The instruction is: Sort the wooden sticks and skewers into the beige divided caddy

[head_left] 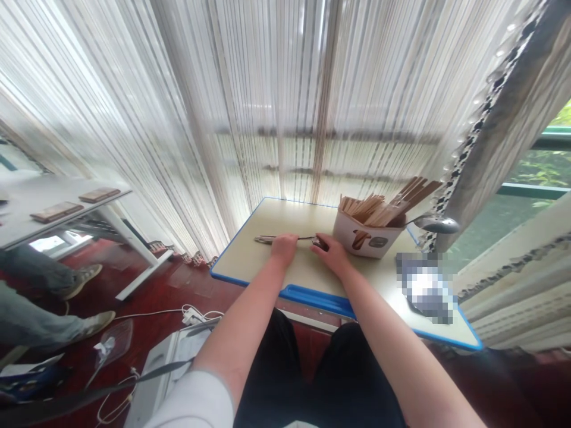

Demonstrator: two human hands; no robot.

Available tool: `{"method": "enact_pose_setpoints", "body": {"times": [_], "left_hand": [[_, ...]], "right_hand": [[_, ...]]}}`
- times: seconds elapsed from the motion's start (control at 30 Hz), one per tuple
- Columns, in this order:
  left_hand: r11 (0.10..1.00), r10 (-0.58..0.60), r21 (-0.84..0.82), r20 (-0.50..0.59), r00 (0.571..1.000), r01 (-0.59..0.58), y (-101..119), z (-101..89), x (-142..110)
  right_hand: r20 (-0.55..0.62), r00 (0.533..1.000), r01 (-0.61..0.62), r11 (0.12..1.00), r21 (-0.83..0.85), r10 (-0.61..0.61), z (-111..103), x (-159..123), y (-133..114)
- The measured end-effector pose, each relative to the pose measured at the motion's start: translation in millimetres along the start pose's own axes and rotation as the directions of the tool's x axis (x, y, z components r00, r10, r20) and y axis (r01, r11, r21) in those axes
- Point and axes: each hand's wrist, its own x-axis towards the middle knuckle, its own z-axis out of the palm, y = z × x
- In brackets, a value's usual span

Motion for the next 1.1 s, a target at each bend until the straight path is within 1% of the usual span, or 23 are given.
{"method": "enact_pose_setpoints", "body": {"times": [0.07,0.2,0.3,0.4,0.53,0.63,0.73,0.8,0.9,1.0,1.1], "left_hand": [[1.0,0.002,-0.011,-0.005,1.0,-0.002,0,0.8,0],[0.998,0.033,-0.06,-0.052,0.998,-0.036,-1,1.8,-1],[0.991,0.066,-0.107,-0.147,0.987,-0.082,-3,2.1,-3],[0.985,0.085,-0.126,-0.258,0.962,-0.121,-5,3.3,-4],[0.982,0.124,-0.1,-0.305,0.944,-0.161,-8,7.1,0],[0.979,0.144,-0.076,-0.391,0.909,-0.187,-10,8.1,1],[0.972,0.159,-0.068,-0.511,0.845,-0.224,-7,3.1,-3],[0.964,0.153,-0.086,-0.598,0.787,-0.252,0,-3.2,-7],[0.937,0.13,-0.145,-0.7,0.703,-0.317,22,-14.0,-11],[0.889,0.114,-0.212,-0.756,0.645,-0.406,58,-24.4,-9],[0.808,0.094,-0.279,-0.809,0.581,-0.519,105,-36.3,-3]], "right_hand": [[-0.018,1.0,-0.005,1.0,0.008,0.005,0,0,0],[-0.058,0.998,-0.037,0.999,0.037,0.039,0,1,-2],[-0.083,0.995,-0.051,0.996,0.069,0.057,1,3,-3],[-0.107,0.992,-0.052,0.994,0.101,0.063,0,4,-4],[-0.151,0.987,-0.042,0.993,0.108,0.058,-1,5,-7],[-0.194,0.981,-0.01,0.997,0.083,0.026,-3,2,-13],[-0.267,0.961,0.082,0.995,0.048,-0.067,-11,-2,-28],[-0.325,0.931,0.172,0.985,-0.009,-0.165,-23,-7,-44],[-0.398,0.863,0.286,0.95,-0.124,-0.311,-52,-15,-71],[-0.441,0.798,0.347,0.911,-0.224,-0.412,-94,-27,-96],[-0.462,0.741,0.371,0.87,-0.324,-0.488,-142,-40,-116]]}}
